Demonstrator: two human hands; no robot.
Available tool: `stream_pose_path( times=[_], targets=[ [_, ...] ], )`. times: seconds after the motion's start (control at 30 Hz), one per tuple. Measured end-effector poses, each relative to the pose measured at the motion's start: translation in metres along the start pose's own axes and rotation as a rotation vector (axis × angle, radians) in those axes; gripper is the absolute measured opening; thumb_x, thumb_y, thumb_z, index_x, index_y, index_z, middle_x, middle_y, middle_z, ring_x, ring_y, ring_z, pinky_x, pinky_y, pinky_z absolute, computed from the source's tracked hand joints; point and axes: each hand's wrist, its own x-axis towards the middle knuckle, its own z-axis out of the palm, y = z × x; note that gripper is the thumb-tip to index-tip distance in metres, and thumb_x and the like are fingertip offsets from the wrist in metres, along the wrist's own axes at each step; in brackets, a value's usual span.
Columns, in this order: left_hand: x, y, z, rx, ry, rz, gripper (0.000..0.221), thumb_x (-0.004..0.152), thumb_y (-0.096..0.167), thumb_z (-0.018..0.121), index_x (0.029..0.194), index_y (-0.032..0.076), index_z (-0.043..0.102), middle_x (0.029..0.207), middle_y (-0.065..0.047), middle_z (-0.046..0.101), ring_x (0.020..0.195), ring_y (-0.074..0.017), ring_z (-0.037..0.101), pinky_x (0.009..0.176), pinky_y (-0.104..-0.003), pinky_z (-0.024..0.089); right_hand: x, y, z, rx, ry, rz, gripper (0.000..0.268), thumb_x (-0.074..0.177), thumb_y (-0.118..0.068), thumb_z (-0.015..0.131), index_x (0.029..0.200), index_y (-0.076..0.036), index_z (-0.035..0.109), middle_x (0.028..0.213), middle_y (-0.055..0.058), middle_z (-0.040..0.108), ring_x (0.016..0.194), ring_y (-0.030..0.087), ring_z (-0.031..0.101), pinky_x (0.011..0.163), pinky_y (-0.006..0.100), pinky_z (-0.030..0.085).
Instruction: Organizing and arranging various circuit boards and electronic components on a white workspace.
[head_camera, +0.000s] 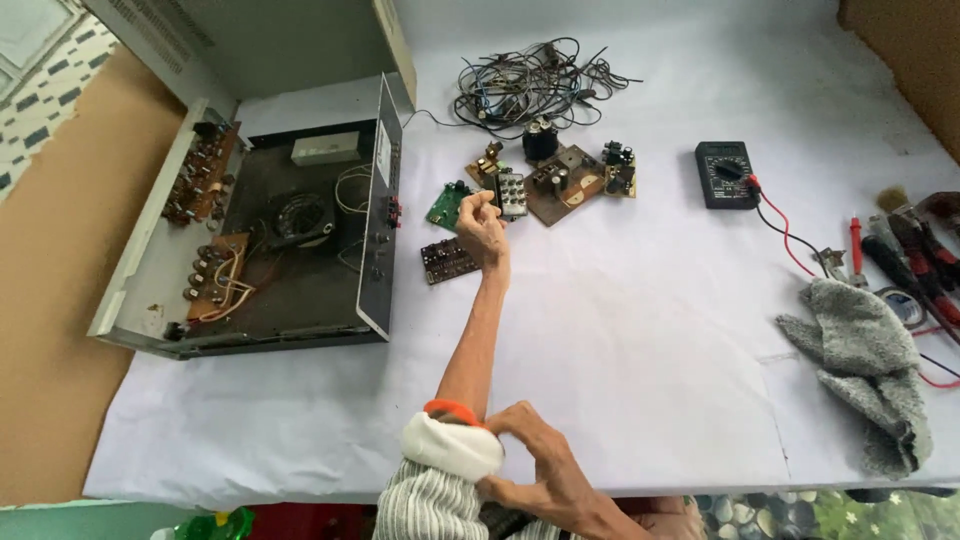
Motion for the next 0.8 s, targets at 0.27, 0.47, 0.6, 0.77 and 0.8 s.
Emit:
stream_pose_path(
  times=[0.27, 0.47, 0.6, 0.77, 0.8],
  targets=[
    [-0.02, -0.004, 0.004, 0.472, -0.164, 0.649, 0.029, 0.093, -0.014, 0.055, 0.1, 0.013, 0.063, 0.089, -0.009, 0.07, 0.052, -0.0131, 0.057, 0.031, -0.022, 0.046, 0.021, -0.015, -0.03, -0.027, -0.264, 0.122, 0.035, 0.087, -0.038, 0.081, 0.108, -0.011, 0.071, 0.11, 0.003, 0.063, 0.102, 0.019, 0.064, 0.095, 0.034, 0.049],
    [-0.031, 0.019, -0.014, 1.018, -0.303, 1.368, 0.012, 0.094, 0.008, 0.07, 0.092, 0.012, 0.058, 0.086, -0.006, 0.059, 0.068, -0.0216, 0.062, 0.055, -0.034, 0.054, 0.02, -0.031, -0.002, -0.192, -0.072, -0.007, 0.057, 0.085, -0.045, 0.081, 0.126, -0.01, 0.065, 0.115, 0.01, 0.061, 0.104, 0.024, 0.067, 0.09, 0.037, 0.054],
    [-0.025, 0.008, -0.029, 1.185, -0.381, 1.586, 0.013, 0.09, 0.005, 0.069, 0.099, 0.009, 0.06, 0.09, -0.009, 0.058, 0.069, -0.0212, 0.057, 0.057, -0.031, 0.049, 0.018, -0.034, 0.005, -0.055, -0.142, 0.231, 0.03, 0.075, -0.022, 0.078, 0.102, -0.014, 0.068, 0.092, 0.0, 0.062, 0.064, 0.013, 0.042, 0.058, 0.027, 0.038],
    [-0.025, 0.019, -0.026, 1.144, -0.429, 1.57, 0.015, 0.088, -0.004, 0.068, 0.1, 0.005, 0.062, 0.088, -0.012, 0.059, 0.067, -0.022, 0.058, 0.059, -0.032, 0.052, 0.031, -0.053, -0.014, 0.216, -0.436, 0.442, 0.014, 0.084, -0.023, 0.073, 0.086, -0.017, 0.06, 0.089, -0.002, 0.047, 0.065, 0.01, 0.033, 0.063, 0.026, 0.027],
    [-0.024, 0.029, -0.021, 0.985, -0.384, 1.391, 0.006, 0.094, 0.0, 0.063, 0.091, 0.005, 0.062, 0.077, -0.011, 0.059, 0.059, -0.019, 0.055, 0.047, -0.031, 0.045, 0.032, -0.055, -0.019, 0.238, -0.387, 0.354, 0.021, 0.089, -0.03, 0.071, 0.103, -0.015, 0.067, 0.101, 0.001, 0.052, 0.079, 0.011, 0.045, 0.067, 0.024, 0.038]
  ],
)
